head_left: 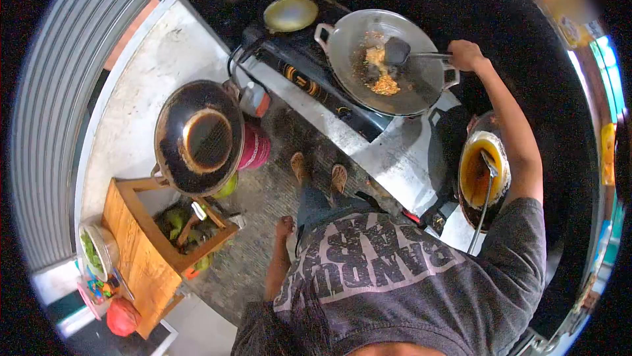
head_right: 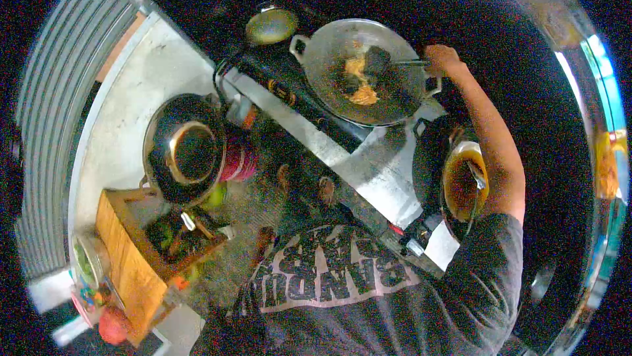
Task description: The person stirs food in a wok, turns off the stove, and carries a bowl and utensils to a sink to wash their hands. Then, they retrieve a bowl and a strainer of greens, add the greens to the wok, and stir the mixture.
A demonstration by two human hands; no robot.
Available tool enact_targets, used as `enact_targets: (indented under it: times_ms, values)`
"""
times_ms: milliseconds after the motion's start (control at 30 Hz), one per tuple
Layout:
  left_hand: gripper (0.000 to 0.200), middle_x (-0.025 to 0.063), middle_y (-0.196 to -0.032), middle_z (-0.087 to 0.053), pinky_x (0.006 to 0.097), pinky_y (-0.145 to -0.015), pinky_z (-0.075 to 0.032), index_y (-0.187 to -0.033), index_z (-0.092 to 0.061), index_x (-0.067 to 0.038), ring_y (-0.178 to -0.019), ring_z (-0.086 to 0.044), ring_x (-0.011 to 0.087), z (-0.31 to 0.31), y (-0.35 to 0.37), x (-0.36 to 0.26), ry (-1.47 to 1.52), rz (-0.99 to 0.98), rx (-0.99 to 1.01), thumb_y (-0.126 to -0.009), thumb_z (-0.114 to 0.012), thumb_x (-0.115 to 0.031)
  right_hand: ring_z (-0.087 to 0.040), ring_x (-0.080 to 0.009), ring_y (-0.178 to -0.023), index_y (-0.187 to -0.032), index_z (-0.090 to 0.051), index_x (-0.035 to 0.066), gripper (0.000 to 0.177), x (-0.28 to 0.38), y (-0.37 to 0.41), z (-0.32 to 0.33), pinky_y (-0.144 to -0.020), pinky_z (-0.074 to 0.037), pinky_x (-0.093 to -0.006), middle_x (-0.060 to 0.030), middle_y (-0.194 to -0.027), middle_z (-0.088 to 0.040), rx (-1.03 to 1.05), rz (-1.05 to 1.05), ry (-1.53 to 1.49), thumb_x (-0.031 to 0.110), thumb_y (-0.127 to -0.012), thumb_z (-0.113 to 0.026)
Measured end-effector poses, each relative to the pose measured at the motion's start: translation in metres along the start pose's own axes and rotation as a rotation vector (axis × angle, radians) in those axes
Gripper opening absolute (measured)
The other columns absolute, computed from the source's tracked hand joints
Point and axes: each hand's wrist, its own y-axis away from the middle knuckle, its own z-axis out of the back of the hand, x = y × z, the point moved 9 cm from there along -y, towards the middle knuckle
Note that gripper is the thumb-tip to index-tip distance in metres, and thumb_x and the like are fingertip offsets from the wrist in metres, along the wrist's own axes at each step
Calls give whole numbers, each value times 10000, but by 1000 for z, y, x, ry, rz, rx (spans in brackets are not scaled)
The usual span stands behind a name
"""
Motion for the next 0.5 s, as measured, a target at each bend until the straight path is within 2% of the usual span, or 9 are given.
enact_targets:
  times_ms: [67, 167, 200, 267, 300, 367, 433, 500]
  values:
    - [315, 63, -648, -575, 294, -501, -432, -892, -547, -40, -552, -547, 161, 6, 9, -12, -163, 1, 25, -822, -499, -343, -580, -329, -844, -910, -621, 55, 227, 2, -4, 5, -722, -466, -429, -170, -878, -607, -113, -4, -2, 142, -702, -595]
    - [345, 83, -736, -600, 292, -532, -456, -1003, -513, -29, -624, -573, 162, 21, 37, -5, 65, 161, -87, -829, -503, -326, -606, -332, -790, -739, -617, 32, 176, 7, -11, 23, -684, -492, -435, -164, -780, -625, -355, 136, -68, 199, -693, -583]
    - [337, 86, -749, -600, 293, -537, -457, -1001, -516, -26, -635, -573, 160, 22, 42, -5, 75, 131, -88, -826, -506, -313, -609, -328, -750, -734, -615, 40, 180, 2, -25, 18, -666, -495, -427, -164, -743, -616, -316, 115, -20, 216, -704, -591]
    - [322, 90, -776, -600, 296, -547, -458, -998, -524, -20, -658, -574, 156, 20, 47, 8, 91, 70, -79, -820, -510, -288, -601, -338, -699, -718, -615, 48, 156, 20, -16, 42, -620, -491, -419, -179, -724, -605, -415, 232, 11, 200, -700, -587]
    - [328, 92, -774, -601, 296, -547, -459, -1000, -523, -17, -659, -576, 156, 18, 51, 18, 42, 121, -81, -817, -513, -289, -598, -341, -692, -715, -616, 50, 143, 25, -18, 48, -606, -486, -420, -185, -732, -605, -471, 303, 2, 187, -695, -581]
    - [341, 94, -771, -602, 297, -548, -461, -1006, -522, -10, -661, -580, 157, 11, 62, 24, -50, 220, -82, -812, -518, -291, -585, -324, -731, -811, -601, 57, 139, 44, -21, 55, -616, -476, -410, -157, -745, -595, -461, 391, 44, 109, -691, -555]
    - [355, 99, -774, -602, 293, -546, -461, -1010, -519, -4, -660, -580, 156, 5, 56, 30, -256, 81, 27, -815, -512, -300, -582, -306, -744, -854, -589, 59, 173, 58, -19, 55, -614, -473, -391, -140, -750, -588, -481, 493, 79, 66, -688, -541]
    - [366, 105, -775, -602, 288, -543, -458, -1016, -518, 1, -651, -577, 154, 4, 57, 39, -268, 48, 44, -814, -508, -304, -590, -287, -732, -843, -582, 55, 163, 74, -11, 49, -600, -478, -364, -133, -746, -583, -520, 609, 106, 57, -685, -541]
